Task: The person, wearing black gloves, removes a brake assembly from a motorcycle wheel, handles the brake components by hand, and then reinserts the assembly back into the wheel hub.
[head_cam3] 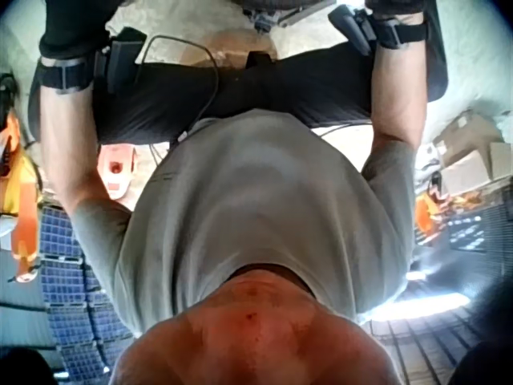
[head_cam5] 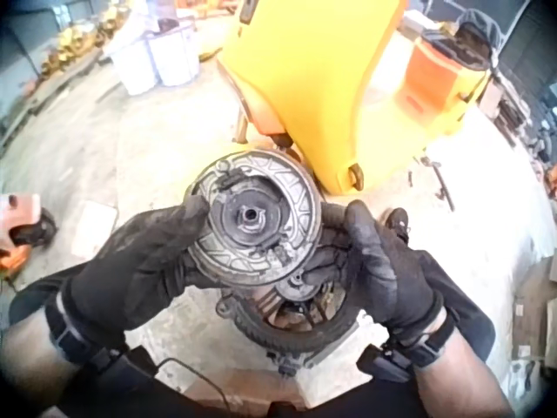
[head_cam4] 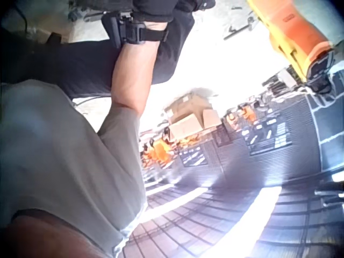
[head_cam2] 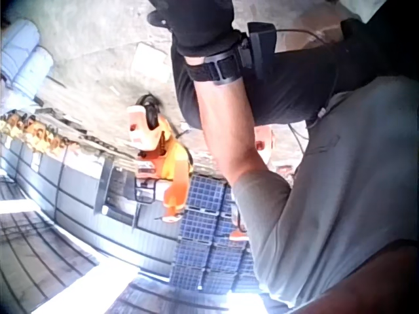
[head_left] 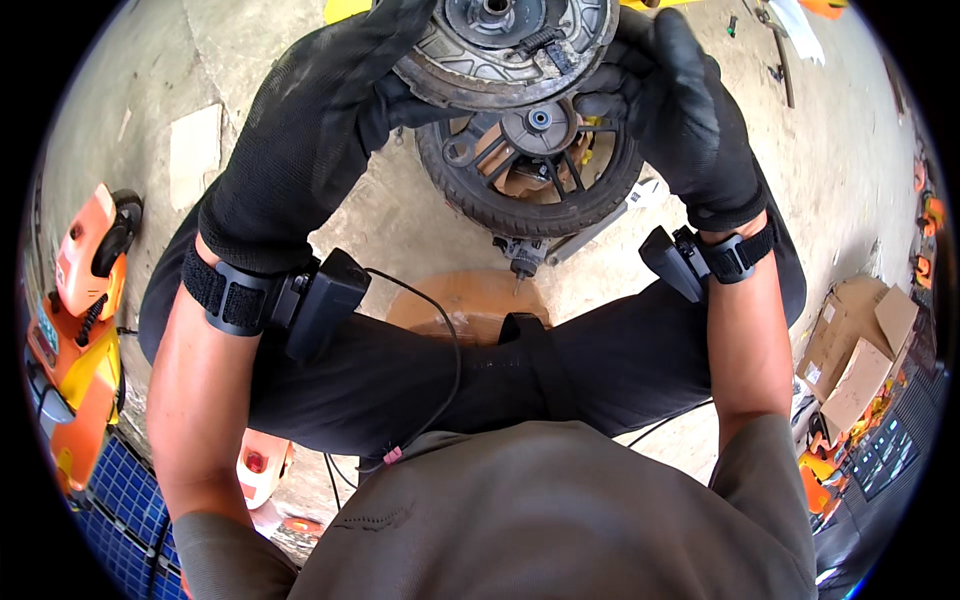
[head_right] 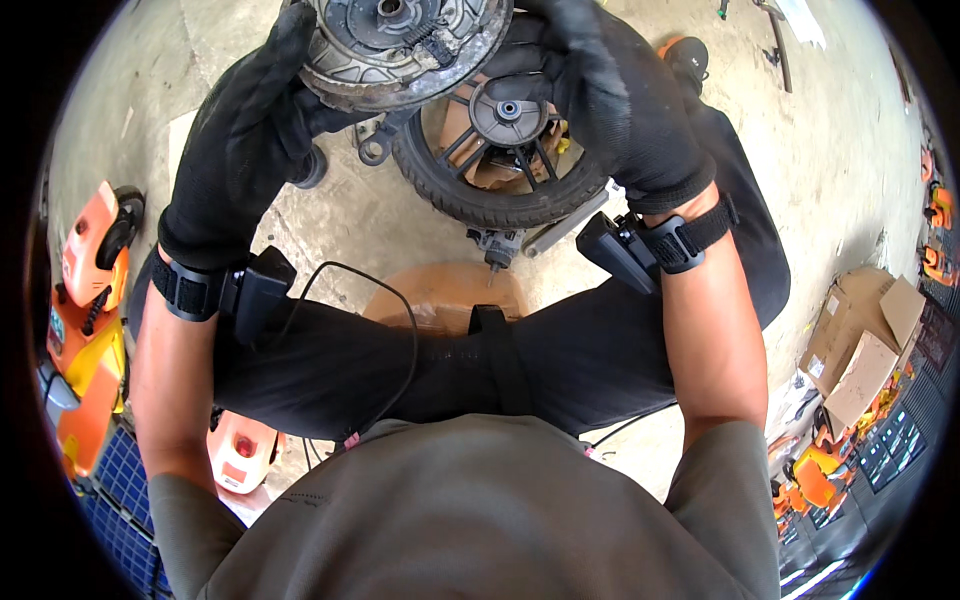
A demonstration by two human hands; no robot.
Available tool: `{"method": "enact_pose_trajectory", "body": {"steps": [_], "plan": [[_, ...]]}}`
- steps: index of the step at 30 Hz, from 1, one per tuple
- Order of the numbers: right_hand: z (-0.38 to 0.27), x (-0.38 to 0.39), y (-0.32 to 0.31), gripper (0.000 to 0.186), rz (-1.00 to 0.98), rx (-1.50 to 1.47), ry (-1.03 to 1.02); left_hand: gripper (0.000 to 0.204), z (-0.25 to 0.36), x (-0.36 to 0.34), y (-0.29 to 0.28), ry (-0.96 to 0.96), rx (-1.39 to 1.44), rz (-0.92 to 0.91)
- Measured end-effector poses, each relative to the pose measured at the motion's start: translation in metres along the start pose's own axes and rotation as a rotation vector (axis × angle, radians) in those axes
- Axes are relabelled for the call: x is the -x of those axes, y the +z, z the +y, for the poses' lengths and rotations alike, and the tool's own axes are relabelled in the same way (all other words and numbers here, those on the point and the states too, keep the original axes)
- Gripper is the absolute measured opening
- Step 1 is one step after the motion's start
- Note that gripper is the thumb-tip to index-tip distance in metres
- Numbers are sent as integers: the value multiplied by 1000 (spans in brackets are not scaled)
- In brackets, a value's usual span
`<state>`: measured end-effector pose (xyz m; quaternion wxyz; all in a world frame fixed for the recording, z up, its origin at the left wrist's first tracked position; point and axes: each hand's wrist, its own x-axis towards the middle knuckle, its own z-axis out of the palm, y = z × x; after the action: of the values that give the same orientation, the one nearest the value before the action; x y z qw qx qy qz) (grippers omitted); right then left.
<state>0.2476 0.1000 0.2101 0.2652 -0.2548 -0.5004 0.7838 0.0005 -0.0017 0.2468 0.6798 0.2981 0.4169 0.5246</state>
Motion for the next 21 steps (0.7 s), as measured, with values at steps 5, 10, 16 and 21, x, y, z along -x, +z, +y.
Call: {"method": "enact_pose_trajectory", "body": {"steps": [5,10,16,21], "plan": [[5,-1,-15,52,-137,-55,-103,58,12,1,17,13,201,-20],[10,10,-48,51,-73,46,-34,66,18,-8,39,60,120,-113],[-5,16,-36,50,-161,33,-212,56,5,-28,29,116,226,-259],[-2,11,-28,50,-302,-445,-205,49,6,-32,30,-62,544,-251]]}}
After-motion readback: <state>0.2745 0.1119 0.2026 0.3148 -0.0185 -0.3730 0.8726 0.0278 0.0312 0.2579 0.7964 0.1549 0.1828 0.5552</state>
